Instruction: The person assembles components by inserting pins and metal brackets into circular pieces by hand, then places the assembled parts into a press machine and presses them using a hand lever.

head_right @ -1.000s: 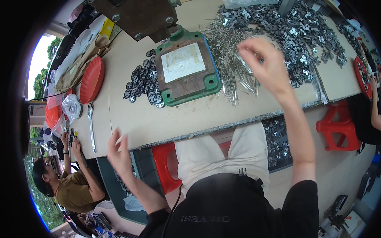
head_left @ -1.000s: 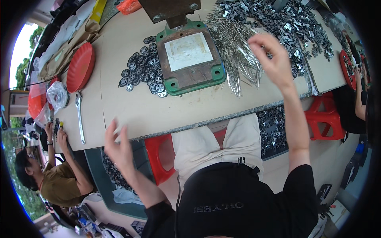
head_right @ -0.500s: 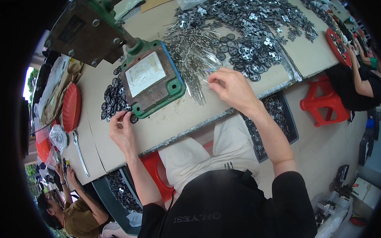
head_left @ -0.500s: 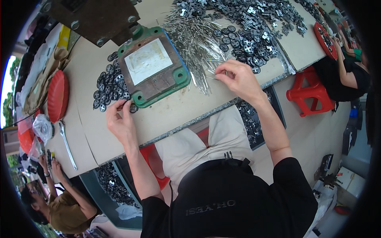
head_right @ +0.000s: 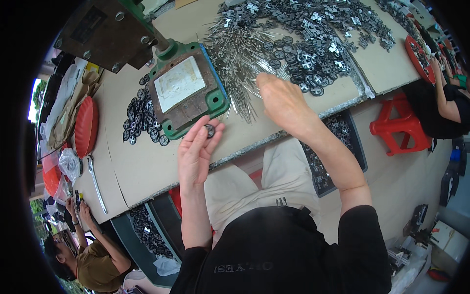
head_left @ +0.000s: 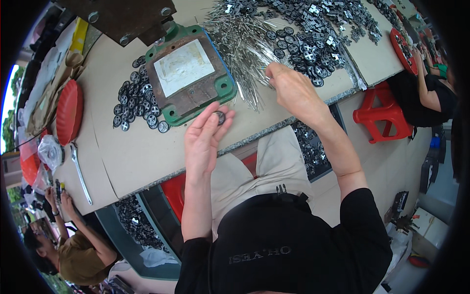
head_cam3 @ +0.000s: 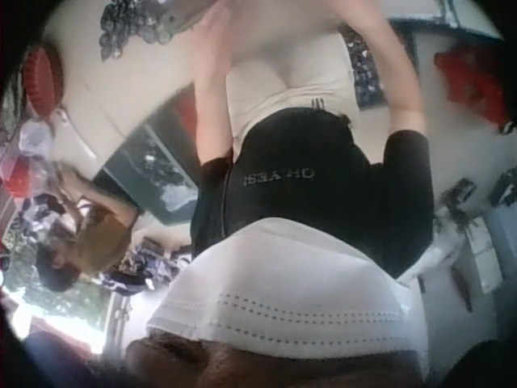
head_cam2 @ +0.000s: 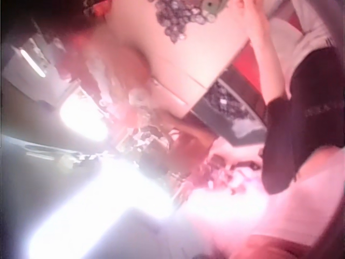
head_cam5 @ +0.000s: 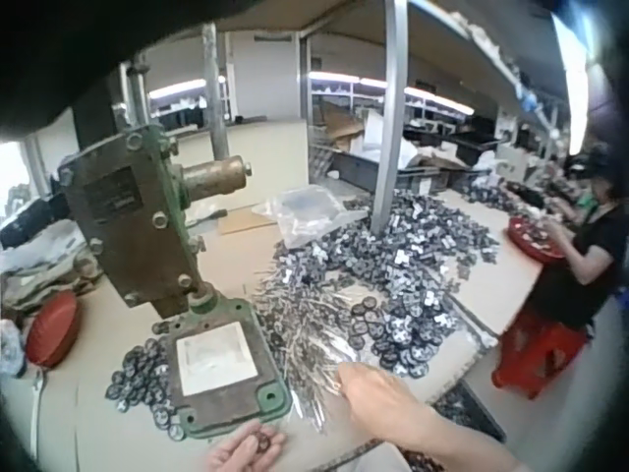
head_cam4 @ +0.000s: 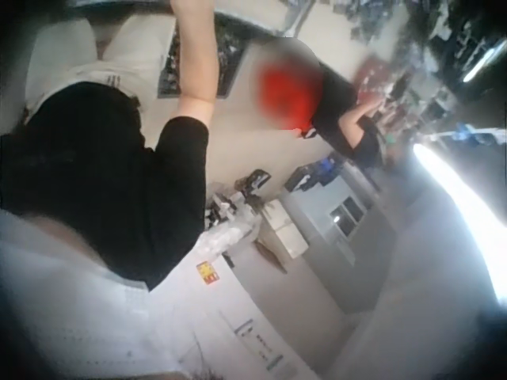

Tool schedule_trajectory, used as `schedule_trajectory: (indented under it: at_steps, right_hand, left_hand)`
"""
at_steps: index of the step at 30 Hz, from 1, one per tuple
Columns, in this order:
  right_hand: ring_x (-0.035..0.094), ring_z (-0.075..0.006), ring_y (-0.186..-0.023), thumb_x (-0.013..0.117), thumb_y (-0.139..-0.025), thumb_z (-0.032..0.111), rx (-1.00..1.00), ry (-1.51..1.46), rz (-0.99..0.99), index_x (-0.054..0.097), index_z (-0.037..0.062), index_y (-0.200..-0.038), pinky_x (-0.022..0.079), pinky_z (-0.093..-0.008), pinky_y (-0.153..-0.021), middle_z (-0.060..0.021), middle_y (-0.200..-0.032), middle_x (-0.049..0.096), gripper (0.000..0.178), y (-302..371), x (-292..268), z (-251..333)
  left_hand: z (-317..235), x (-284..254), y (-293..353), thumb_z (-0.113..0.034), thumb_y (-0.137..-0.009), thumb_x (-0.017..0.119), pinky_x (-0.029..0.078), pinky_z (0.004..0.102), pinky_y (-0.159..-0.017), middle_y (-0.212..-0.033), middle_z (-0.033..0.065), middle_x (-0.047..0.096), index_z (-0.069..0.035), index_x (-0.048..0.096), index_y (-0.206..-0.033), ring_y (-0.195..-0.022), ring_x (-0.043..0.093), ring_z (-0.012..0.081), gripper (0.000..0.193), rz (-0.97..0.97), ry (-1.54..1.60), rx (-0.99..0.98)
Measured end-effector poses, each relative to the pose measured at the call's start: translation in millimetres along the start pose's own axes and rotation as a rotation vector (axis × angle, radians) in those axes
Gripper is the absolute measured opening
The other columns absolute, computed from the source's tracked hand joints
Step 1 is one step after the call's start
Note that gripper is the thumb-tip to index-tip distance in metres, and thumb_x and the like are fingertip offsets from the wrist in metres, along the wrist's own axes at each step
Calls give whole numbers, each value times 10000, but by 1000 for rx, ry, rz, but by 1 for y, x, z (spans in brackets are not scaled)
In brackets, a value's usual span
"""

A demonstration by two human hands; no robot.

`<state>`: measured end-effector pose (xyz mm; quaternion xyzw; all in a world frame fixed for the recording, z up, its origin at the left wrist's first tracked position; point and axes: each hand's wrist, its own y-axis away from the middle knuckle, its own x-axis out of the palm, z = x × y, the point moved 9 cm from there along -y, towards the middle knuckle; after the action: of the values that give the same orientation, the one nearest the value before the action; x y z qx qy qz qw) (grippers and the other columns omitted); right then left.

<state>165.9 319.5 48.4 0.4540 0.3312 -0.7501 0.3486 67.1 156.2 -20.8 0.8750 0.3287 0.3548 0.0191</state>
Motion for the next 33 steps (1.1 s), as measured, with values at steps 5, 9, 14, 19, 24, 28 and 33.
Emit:
schedule_trajectory:
  at_steps: [5,9,14,19,24,28,33]
  right_hand:
    - [593,-192,-625,498,-836,31,-70,-422,-24,527,-31,-952,470,-291,-581,-126,-802,623,135,-2,-4,24]
    - [564,-87,-679,577,-829,58,165,-1207,194,535,-29,-935,455,-210,-595,-59,-794,620,144,7,34,36]
    - [521,-38,-651,572,-835,31,185,-1399,210,546,-5,-905,431,-165,-580,-17,-766,585,83,13,54,41]
    - [521,-34,-648,570,-839,30,177,-1393,197,549,-7,-894,431,-161,-568,-8,-764,581,69,14,58,42]
    - [557,-44,-667,579,-828,26,132,-1287,106,562,1,-883,447,-178,-569,-18,-770,603,63,19,56,44]
    - [593,-89,-626,600,-791,14,-301,-670,-237,579,2,-877,462,-218,-549,-62,-753,626,89,29,23,66]
    - [600,-111,-604,606,-794,26,-109,-926,-178,582,1,-873,471,-230,-539,-69,-736,624,87,28,30,52]
  left_hand:
    - [14,11,-4,-2,-898,427,454,345,-937,-1151,194,524,88,391,-1236,-1067,540,290,352,63,27,-116]
    - [18,9,-5,-2,-898,428,455,341,-937,-1145,187,528,87,380,-1245,-1058,545,283,362,44,38,-131]
    - [18,13,-4,3,-897,428,468,318,-927,-1130,174,530,96,360,-1255,-1015,567,235,376,86,57,-136]
    - [18,10,-4,-18,-892,457,474,331,-924,-1113,181,550,87,400,-1235,-996,582,235,364,78,56,-120]
    - [17,11,-4,3,-897,427,461,326,-937,-1123,167,530,100,350,-1262,-1004,568,216,385,94,47,-133]
    - [19,8,-4,1,-896,433,439,342,-959,-1138,154,531,85,348,-1273,-1025,558,200,395,126,73,-126]
    - [19,18,-5,-13,-896,453,441,342,-956,-1147,146,535,76,356,-1274,-1039,552,199,401,180,72,-121]
